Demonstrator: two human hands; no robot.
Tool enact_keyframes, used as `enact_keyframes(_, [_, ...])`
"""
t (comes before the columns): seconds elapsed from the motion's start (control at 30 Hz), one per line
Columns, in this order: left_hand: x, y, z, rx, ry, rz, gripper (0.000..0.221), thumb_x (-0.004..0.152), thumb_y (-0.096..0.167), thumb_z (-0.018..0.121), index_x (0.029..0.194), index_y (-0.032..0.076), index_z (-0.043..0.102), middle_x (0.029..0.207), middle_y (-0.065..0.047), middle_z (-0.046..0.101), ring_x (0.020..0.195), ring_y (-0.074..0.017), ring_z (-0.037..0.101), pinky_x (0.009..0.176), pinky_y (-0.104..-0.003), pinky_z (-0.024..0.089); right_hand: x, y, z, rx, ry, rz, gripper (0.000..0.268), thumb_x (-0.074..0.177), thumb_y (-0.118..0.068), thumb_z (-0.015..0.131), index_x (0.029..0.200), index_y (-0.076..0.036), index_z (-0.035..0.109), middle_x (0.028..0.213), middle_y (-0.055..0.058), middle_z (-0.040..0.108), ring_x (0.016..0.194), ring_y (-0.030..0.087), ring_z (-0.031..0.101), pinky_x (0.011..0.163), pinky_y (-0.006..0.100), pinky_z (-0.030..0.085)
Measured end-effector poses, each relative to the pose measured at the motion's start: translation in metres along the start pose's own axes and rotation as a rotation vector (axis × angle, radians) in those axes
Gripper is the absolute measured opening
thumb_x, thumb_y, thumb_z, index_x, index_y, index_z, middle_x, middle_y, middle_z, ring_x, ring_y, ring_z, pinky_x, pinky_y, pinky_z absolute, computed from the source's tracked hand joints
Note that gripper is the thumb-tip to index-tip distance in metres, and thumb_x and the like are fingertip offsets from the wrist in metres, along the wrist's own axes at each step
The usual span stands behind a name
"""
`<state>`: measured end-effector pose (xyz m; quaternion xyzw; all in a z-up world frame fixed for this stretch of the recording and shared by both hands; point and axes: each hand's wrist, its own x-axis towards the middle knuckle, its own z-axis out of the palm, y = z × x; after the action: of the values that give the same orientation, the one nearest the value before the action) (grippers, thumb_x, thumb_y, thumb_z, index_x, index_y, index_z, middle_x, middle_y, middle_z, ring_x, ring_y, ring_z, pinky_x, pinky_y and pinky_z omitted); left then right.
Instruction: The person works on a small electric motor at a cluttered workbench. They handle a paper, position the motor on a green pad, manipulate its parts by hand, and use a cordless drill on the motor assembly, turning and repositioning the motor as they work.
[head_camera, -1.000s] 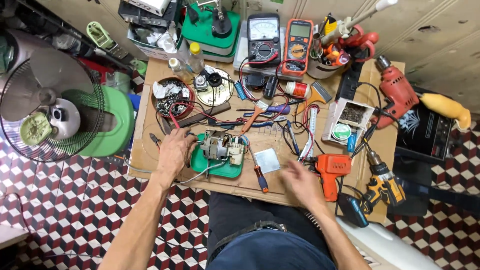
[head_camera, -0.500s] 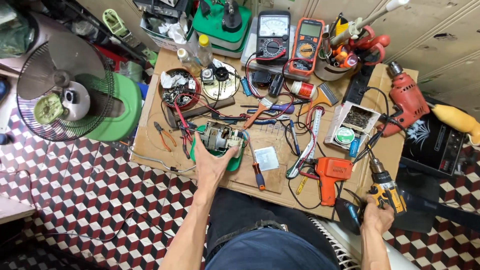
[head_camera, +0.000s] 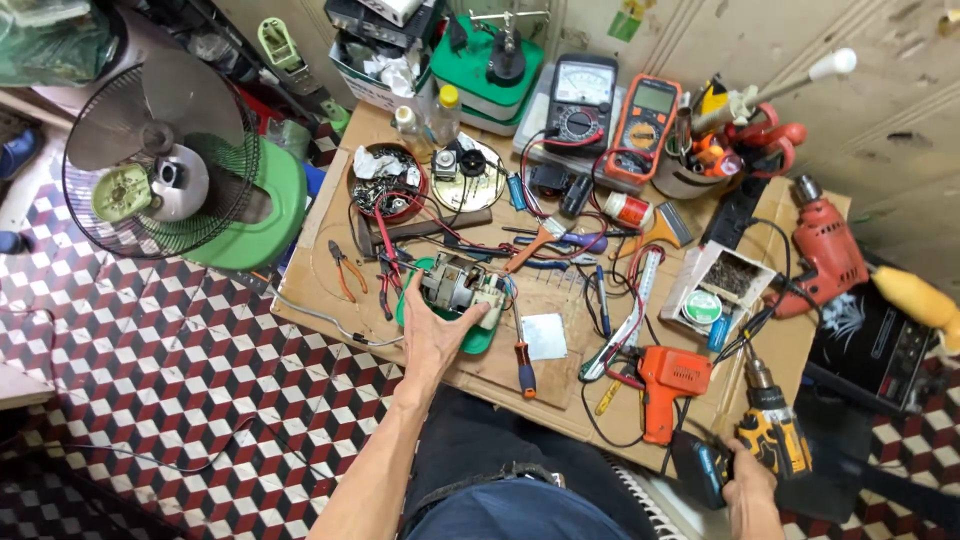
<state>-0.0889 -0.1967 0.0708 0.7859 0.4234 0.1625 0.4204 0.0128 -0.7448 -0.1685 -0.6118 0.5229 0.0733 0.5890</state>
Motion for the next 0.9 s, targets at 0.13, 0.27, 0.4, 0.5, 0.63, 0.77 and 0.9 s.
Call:
enact_keyframes(0.13, [0.004, 0.002, 0.002, 0.008, -0.023, 0.102, 0.118, 0.062, 0.038, 0.097, 0.15, -0.002, 0.03, 0.143, -0.028, 0.047, 0.133, -0.0396, 0.047, 0.111, -0.044, 0.04, 0.002, 0.003, -0.014, -0.112, 0.072, -0.016, 0.036, 0.086, -0.01, 0.084, 0.11, 0.008, 0.063, 0.1, 0.014, 0.07, 0.075, 0.028, 0.067, 0.064, 0.047, 0.059])
enact_keyframes(0.27, [0.003, 0.012, -0.002, 0.011, -0.047, 0.06, 0.12, 0.06, 0.037, 0.097, 0.151, 0.0, 0.029, 0.143, -0.026, 0.047, 0.134, -0.0389, 0.047, 0.11, -0.044, 0.041, -0.091, -0.014, -0.033, -0.092, 0.053, -0.248, 0.031, 0.088, -0.004, 0.079, 0.108, 0.01, 0.06, 0.101, 0.015, 0.071, 0.078, 0.025, 0.072, 0.065, 0.042, 0.061])
enact_keyframes(0.4, [0.0, 0.01, -0.007, -0.004, -0.08, -0.012, 0.117, 0.06, 0.038, 0.097, 0.15, 0.002, 0.031, 0.143, -0.025, 0.048, 0.132, -0.0371, 0.05, 0.109, -0.043, 0.043, -0.168, -0.041, -0.047, 0.035, -0.097, -0.675, 0.039, 0.088, 0.002, 0.077, 0.122, 0.007, 0.06, 0.11, 0.015, 0.07, 0.087, 0.024, 0.071, 0.075, 0.039, 0.062])
enact_keyframes(0.5, [-0.002, 0.01, -0.01, -0.021, -0.092, 0.003, 0.115, 0.061, 0.038, 0.096, 0.15, 0.002, 0.032, 0.142, -0.025, 0.049, 0.13, -0.0365, 0.052, 0.109, -0.043, 0.043, -0.226, -0.085, -0.058, 0.158, -0.456, -0.64, 0.043, 0.093, -0.008, 0.066, 0.136, -0.001, 0.059, 0.112, 0.015, 0.07, 0.094, 0.025, 0.072, 0.083, 0.04, 0.062])
enact_keyframes(0.63, [0.0, 0.014, -0.012, 0.011, -0.096, -0.024, 0.116, 0.062, 0.039, 0.096, 0.149, 0.001, 0.03, 0.144, -0.026, 0.047, 0.132, -0.0366, 0.05, 0.109, -0.043, 0.042, -0.292, -0.133, 0.009, 0.264, -0.797, -0.456, 0.041, 0.094, -0.008, 0.067, 0.134, 0.003, 0.06, 0.115, 0.016, 0.07, 0.086, 0.022, 0.067, 0.076, 0.037, 0.058])
enact_keyframes(0.77, [-0.003, 0.022, -0.003, 0.014, -0.061, -0.031, 0.116, 0.063, 0.042, 0.096, 0.151, 0.001, 0.031, 0.144, -0.025, 0.049, 0.135, -0.0365, 0.049, 0.111, -0.043, 0.042, -0.34, -0.141, 0.081, 0.076, -0.81, -0.521, 0.034, 0.088, -0.004, 0.072, 0.12, 0.004, 0.063, 0.101, 0.016, 0.072, 0.069, 0.021, 0.064, 0.063, 0.035, 0.054])
enact_keyframes(0.9, [-0.008, 0.028, 0.01, 0.13, 0.019, 0.057, 0.131, 0.059, 0.046, 0.098, 0.154, -0.001, 0.022, 0.147, -0.029, 0.04, 0.136, -0.0429, 0.041, 0.112, -0.048, 0.036, -0.36, -0.123, 0.113, -0.074, -0.89, -0.503, 0.031, 0.082, -0.004, 0.075, 0.112, 0.001, 0.067, 0.093, 0.014, 0.073, 0.063, 0.019, 0.065, 0.06, 0.034, 0.056])
